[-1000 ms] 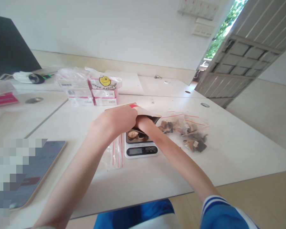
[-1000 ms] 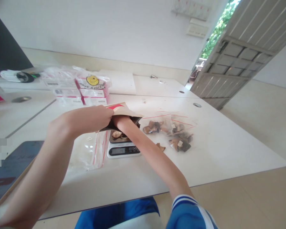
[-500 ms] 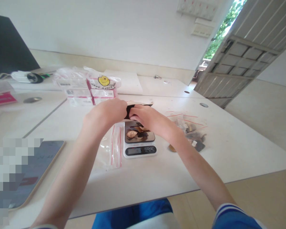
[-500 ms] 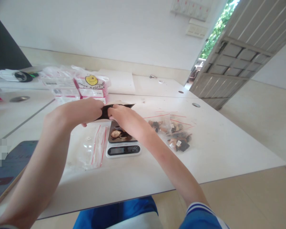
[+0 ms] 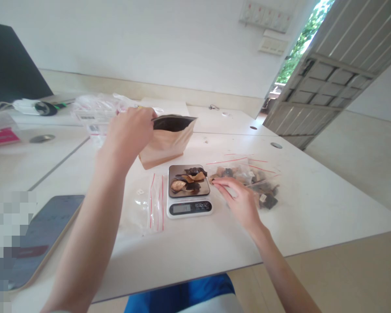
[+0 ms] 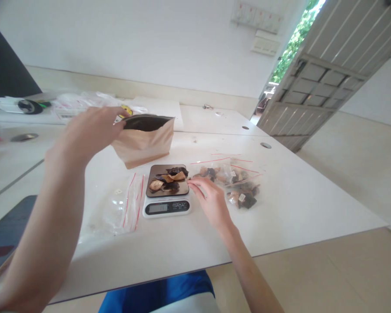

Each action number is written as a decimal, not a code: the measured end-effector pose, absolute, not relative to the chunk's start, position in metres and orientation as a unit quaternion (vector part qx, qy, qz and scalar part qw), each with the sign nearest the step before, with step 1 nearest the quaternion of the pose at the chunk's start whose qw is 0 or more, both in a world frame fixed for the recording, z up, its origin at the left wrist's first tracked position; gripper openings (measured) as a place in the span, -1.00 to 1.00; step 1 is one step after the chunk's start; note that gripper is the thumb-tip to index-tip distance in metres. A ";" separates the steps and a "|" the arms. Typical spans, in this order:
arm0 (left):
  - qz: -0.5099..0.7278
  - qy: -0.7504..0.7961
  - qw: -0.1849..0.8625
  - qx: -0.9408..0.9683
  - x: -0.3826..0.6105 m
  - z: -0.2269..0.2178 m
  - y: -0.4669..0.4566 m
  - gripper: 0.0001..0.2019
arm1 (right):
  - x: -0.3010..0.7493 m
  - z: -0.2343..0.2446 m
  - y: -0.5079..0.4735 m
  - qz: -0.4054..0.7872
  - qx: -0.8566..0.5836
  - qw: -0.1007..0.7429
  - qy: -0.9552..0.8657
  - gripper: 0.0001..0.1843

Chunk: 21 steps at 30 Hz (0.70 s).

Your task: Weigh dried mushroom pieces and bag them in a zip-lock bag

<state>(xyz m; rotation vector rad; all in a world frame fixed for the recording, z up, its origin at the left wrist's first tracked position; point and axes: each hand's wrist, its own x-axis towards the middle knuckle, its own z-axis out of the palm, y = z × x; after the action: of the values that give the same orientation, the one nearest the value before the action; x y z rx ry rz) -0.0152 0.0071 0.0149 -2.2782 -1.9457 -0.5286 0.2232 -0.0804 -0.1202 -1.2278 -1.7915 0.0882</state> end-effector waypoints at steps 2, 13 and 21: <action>-0.223 -0.653 0.046 -0.722 -0.019 0.012 0.016 -0.54 | 0.220 -0.137 -0.082 0.044 -0.508 0.461 -0.726 -0.84; -0.328 -0.637 -0.007 -0.698 -0.039 0.000 0.037 -0.53 | 0.216 -0.145 -0.088 0.029 -0.527 0.366 -0.766 -0.73; -0.272 -0.645 -0.009 -0.714 -0.050 0.012 0.024 -0.53 | 0.260 -0.170 -0.129 -0.016 -0.586 0.404 -0.702 -0.76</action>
<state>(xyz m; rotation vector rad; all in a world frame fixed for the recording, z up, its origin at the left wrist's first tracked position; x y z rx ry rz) -0.0498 0.0242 0.0120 -2.2566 -2.0387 -0.8582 0.2603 -0.1289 -0.1702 -1.4804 -1.7732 -0.0396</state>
